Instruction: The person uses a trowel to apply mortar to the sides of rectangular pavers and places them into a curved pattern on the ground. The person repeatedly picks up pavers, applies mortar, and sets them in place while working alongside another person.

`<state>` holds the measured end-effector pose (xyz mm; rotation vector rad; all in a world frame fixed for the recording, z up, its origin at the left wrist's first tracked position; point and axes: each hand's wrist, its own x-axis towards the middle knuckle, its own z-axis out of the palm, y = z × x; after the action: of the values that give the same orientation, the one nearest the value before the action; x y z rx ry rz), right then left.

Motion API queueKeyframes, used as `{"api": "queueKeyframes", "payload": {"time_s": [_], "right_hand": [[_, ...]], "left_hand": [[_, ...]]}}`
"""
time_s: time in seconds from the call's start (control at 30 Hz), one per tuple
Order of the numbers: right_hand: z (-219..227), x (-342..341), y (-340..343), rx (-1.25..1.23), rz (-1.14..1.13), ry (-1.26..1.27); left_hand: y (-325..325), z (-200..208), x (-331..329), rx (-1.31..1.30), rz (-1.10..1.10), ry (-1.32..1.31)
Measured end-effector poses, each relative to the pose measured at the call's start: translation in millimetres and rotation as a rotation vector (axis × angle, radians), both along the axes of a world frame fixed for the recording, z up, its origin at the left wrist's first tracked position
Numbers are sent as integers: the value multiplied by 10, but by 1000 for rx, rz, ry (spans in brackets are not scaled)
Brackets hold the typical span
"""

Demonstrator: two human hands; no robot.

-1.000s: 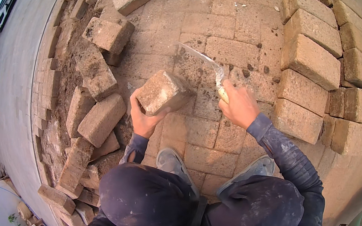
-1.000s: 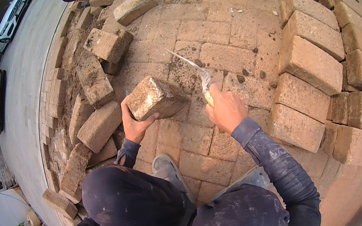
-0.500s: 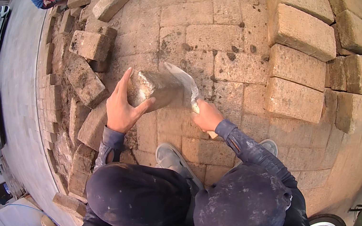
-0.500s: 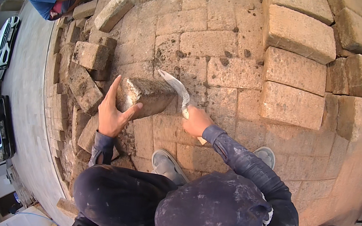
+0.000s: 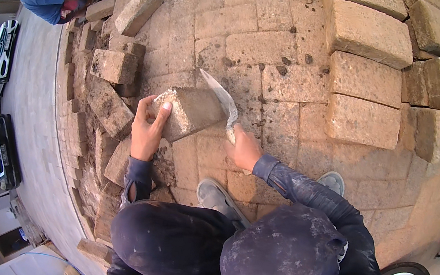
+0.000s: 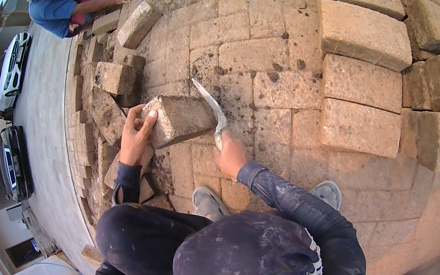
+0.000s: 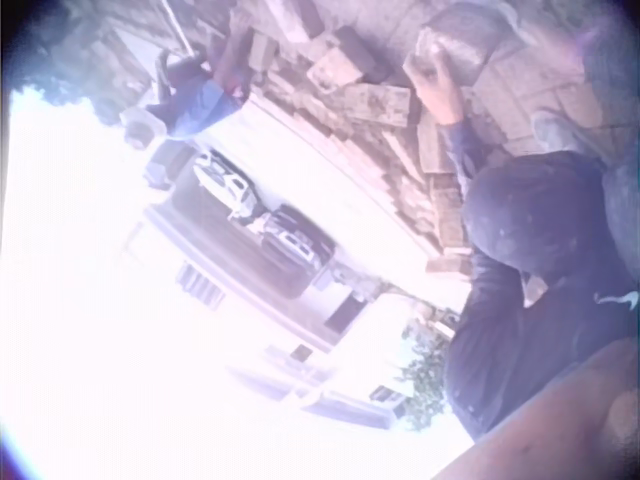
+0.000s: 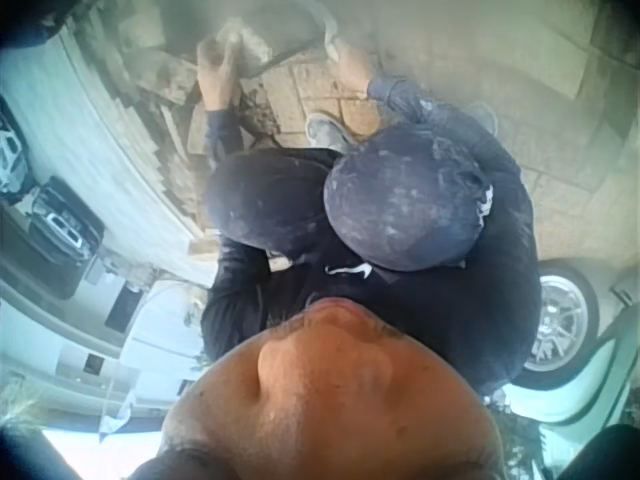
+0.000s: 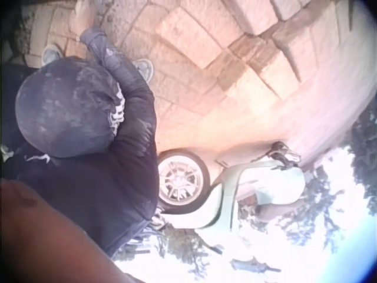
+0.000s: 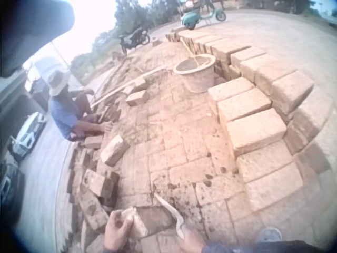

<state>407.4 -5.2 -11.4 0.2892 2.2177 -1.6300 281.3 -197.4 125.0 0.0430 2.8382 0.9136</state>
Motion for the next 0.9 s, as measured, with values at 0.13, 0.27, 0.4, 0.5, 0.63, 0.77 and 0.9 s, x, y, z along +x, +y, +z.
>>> {"api": "queueKeyframes", "payload": {"time_s": [0.13, 0.27, 0.4, 0.5, 0.63, 0.77, 0.9], "right_hand": [[18, 111, 73, -33, 60, 45], [-132, -47, 238, -17, 58, 14], [-105, 42, 202, -39, -30, 43], [-58, 93, 180, -140, -75, -43], [20, 141, 155, -65, -219, 175], [459, -23, 204, -133, -226, 253], [586, -44, 164, -147, -119, 313]], "left_hand": [[27, 46, -8, 63, 120, -76], [-330, 60, -180, -190, -12, -138], [-48, 449, -205, -563, -850, 331], [61, 406, -382, -705, -1123, 233], [-36, 245, -426, -554, -987, 363], [-104, -163, -191, -277, -474, 403], [-37, -316, -93, -145, -251, 355]]}}
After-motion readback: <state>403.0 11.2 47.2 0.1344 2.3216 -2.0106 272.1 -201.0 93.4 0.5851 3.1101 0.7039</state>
